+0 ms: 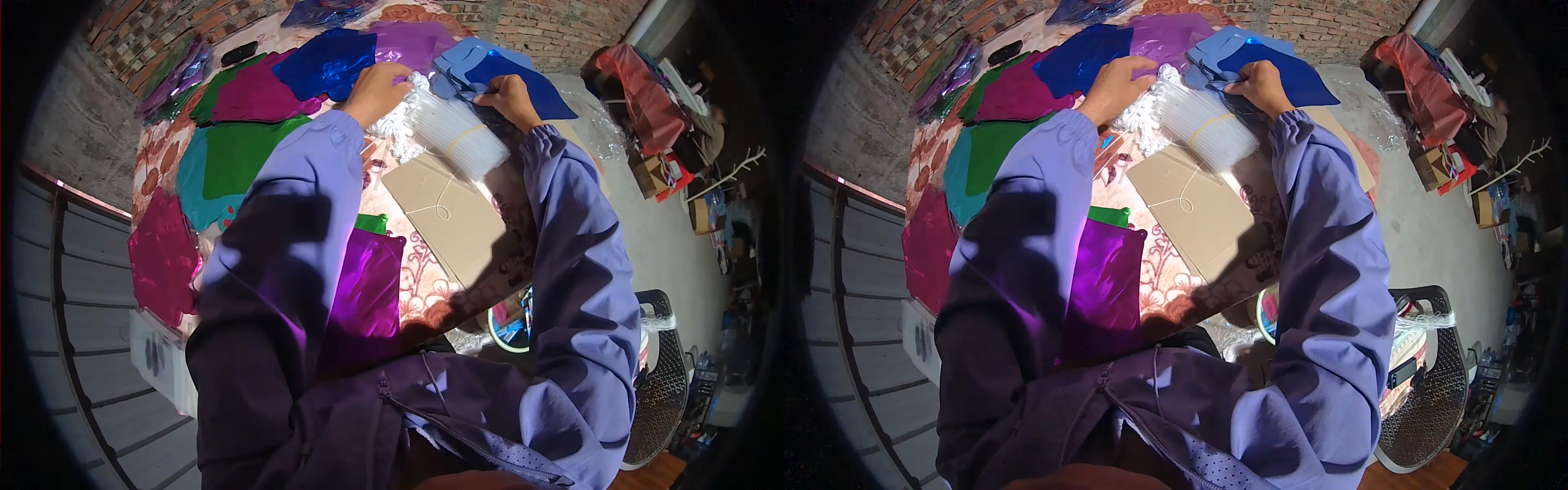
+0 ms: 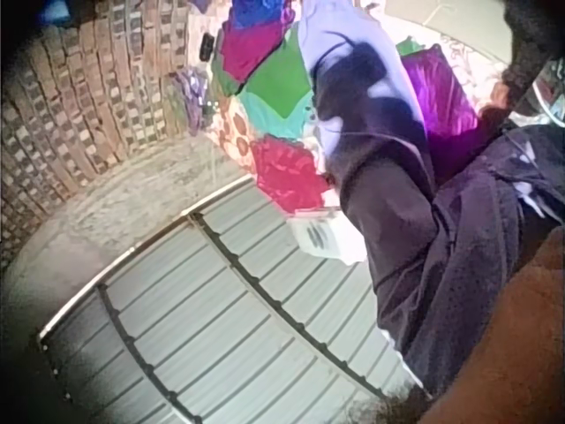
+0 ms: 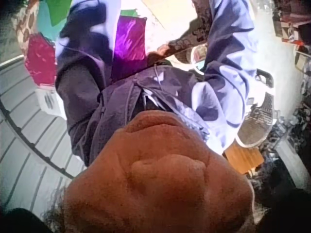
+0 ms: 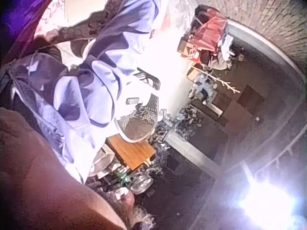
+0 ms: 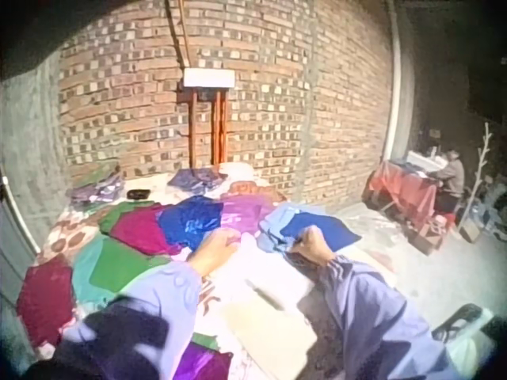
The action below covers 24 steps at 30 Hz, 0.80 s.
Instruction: Folding and placing colored plastic or foil sheets into clear plastic sleeves for packaging.
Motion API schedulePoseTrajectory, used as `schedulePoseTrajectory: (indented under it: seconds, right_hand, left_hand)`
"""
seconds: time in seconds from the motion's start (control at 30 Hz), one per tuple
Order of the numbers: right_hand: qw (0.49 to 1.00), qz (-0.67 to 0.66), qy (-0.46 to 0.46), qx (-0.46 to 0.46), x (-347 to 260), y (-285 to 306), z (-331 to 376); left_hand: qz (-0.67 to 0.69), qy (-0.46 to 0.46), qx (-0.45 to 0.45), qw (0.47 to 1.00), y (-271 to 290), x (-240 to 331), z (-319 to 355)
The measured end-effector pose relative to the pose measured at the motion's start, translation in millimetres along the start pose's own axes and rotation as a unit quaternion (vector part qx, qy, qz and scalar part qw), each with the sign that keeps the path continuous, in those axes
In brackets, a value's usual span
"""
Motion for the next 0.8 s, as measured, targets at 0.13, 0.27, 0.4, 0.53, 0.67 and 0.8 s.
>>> schedulePoseTrajectory:
  seconds: [0.13,0.27,0.4,0.53,0.67,0.8]
  right_hand:
    - [0.964,-0.167,-0.193,-0.068,15,-19,6]
    - [0.919,-0.277,-0.269,-0.083,33,-29,8]
    - [0.921,-0.281,-0.269,-0.013,46,-14,6]
    - [0.937,-0.206,-0.259,0.112,55,35,-4]
    - [0.917,-0.177,-0.241,0.266,98,128,-45]
    - [0.803,-0.240,-0.201,0.506,137,247,-47]
  left_hand:
    - [0.043,-0.038,0.007,0.998,-30,26,-5]
    - [-0.013,-0.068,-0.065,0.995,-77,61,-6]
    - [-0.081,0.005,-0.215,0.973,-114,56,0]
    - [-0.124,-0.042,-0.298,0.946,-134,47,6]
    - [-0.162,-0.066,-0.309,0.935,-144,39,7]
    - [-0.193,-0.093,-0.308,0.927,-153,36,2]
Point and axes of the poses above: each hand's wrist, its own z-axis away from the middle knuckle, its own y-axis out of the back of the hand, x = y × z, the point moved 9 cm from there along -z, towards the middle knuckle, and after that the axes turned 14 degrees about x, right-handed, at the moved point
